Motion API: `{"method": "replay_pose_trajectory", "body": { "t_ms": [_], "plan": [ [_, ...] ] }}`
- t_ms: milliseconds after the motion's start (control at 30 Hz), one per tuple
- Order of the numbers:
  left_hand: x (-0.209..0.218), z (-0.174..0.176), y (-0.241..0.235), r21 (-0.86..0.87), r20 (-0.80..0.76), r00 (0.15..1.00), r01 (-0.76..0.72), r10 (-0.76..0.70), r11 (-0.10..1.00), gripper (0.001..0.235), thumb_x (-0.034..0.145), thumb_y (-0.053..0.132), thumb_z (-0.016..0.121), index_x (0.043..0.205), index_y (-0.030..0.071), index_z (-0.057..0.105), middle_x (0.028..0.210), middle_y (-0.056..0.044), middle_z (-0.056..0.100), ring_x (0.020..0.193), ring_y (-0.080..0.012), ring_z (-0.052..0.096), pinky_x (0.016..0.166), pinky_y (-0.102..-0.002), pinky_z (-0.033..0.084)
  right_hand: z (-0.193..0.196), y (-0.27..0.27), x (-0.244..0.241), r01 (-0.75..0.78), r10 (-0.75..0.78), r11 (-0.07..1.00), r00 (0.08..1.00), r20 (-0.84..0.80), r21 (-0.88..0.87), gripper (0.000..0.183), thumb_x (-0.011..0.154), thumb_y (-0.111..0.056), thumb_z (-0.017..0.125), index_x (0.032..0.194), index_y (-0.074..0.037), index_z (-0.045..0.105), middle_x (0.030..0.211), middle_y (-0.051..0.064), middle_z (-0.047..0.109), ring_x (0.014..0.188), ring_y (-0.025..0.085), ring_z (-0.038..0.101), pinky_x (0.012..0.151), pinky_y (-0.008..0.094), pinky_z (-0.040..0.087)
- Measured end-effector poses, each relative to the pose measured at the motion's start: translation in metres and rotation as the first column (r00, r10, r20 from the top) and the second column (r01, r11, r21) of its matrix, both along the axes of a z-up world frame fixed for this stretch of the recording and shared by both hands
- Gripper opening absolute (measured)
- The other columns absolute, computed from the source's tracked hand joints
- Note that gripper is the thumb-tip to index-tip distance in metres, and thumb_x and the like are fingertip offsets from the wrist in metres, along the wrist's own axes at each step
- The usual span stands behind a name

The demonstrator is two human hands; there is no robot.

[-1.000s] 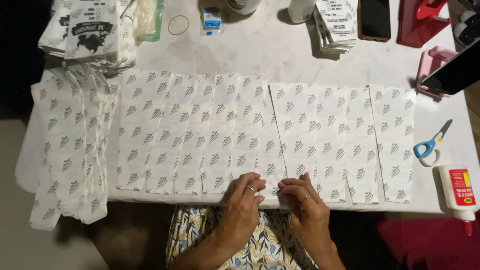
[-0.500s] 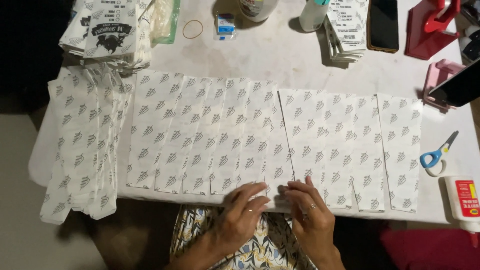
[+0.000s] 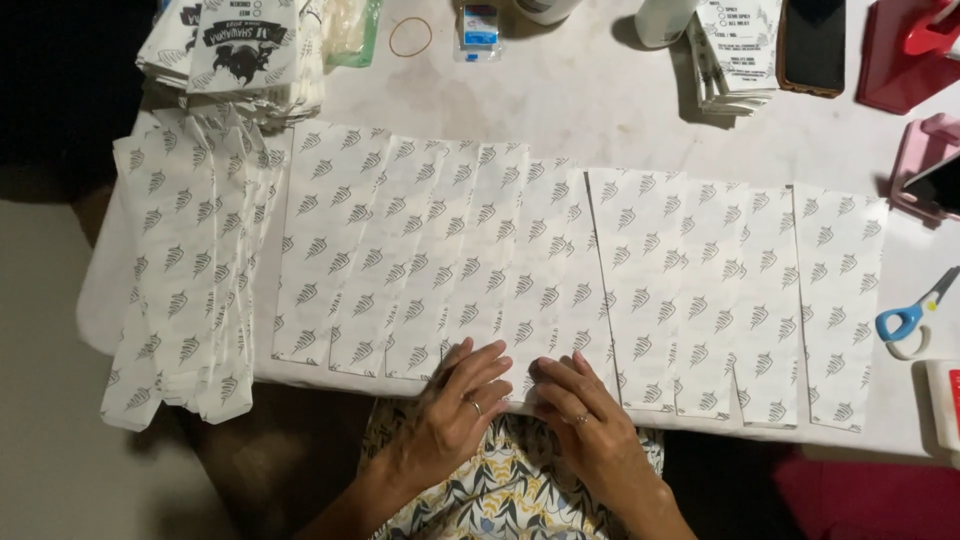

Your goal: Applying glue to paper packaging components and stacking them for assembly.

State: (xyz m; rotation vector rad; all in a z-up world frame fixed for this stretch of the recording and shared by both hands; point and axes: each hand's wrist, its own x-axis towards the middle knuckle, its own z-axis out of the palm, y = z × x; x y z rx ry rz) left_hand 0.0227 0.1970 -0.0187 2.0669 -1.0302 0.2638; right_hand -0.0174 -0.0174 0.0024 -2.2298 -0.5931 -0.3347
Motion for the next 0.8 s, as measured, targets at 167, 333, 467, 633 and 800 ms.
{"method": "replay_pose_trajectory", "body": {
  "t_ms": [167,333,467,633,800],
  "plan": [
    [0.000,0.001,0.005,-0.059,-0.005,0.999,0.044,-0.045,0.997,0.019,0.089,-0.007,0.080,0.104,-0.013,0.069,0.142,-0.033,0.051,0.117,-0.0387,0.074,0.124,-0.052,0.032,0.001,0.001,-0.002,-0.004,0.004,1.000,1.000,0.013,0.020,0.022,0.091,0.004,0.069,0.112,0.007,0.062,0.128,0.026,0.066,0.122,0.032,0.068,0.119,0.055,0.044],
    [0.000,-0.001,0.001,-0.054,0.001,1.000,0.013,-0.013,0.998,0.018,0.089,-0.007,0.080,0.101,-0.013,0.069,0.140,-0.031,0.055,0.116,-0.0380,0.074,0.122,-0.052,0.036,-0.004,-0.001,-0.003,-0.030,0.030,0.999,1.000,0.002,0.040,0.019,0.092,0.006,0.066,0.110,0.009,0.063,0.128,0.030,0.065,0.125,0.036,0.066,0.120,0.060,0.041],
    [0.000,0.006,-0.006,-0.030,-0.079,0.996,-0.052,0.049,0.998,0.012,0.087,-0.007,0.077,0.096,-0.010,0.070,0.134,-0.029,0.059,0.112,-0.0333,0.073,0.124,-0.048,0.031,-0.004,0.002,-0.002,0.024,-0.016,0.992,0.998,-0.064,0.125,0.018,0.092,0.008,0.063,0.109,0.004,0.063,0.129,0.025,0.065,0.122,0.032,0.067,0.126,0.060,0.029],
    [-0.001,0.006,-0.011,0.000,-0.166,0.982,-0.093,0.092,0.996,0.010,0.088,-0.005,0.072,0.094,-0.012,0.069,0.130,-0.030,0.059,0.111,-0.0294,0.071,0.124,-0.050,0.031,0.007,0.009,0.005,0.098,-0.089,0.991,0.991,-0.100,0.096,0.005,0.094,0.001,0.063,0.098,0.004,0.062,0.120,0.021,0.068,0.115,0.027,0.068,0.126,0.060,0.028],
    [-0.004,0.008,-0.016,0.005,-0.244,0.956,-0.168,0.164,0.986,0.004,0.091,-0.002,0.068,0.087,-0.004,0.067,0.122,-0.025,0.065,0.118,-0.0280,0.066,0.124,-0.051,0.030,0.003,0.010,0.007,0.114,-0.110,0.992,0.991,-0.076,0.060,0.005,0.093,0.004,0.064,0.097,0.003,0.062,0.117,0.020,0.067,0.113,0.025,0.068,0.125,0.059,0.029]
  ]
}}
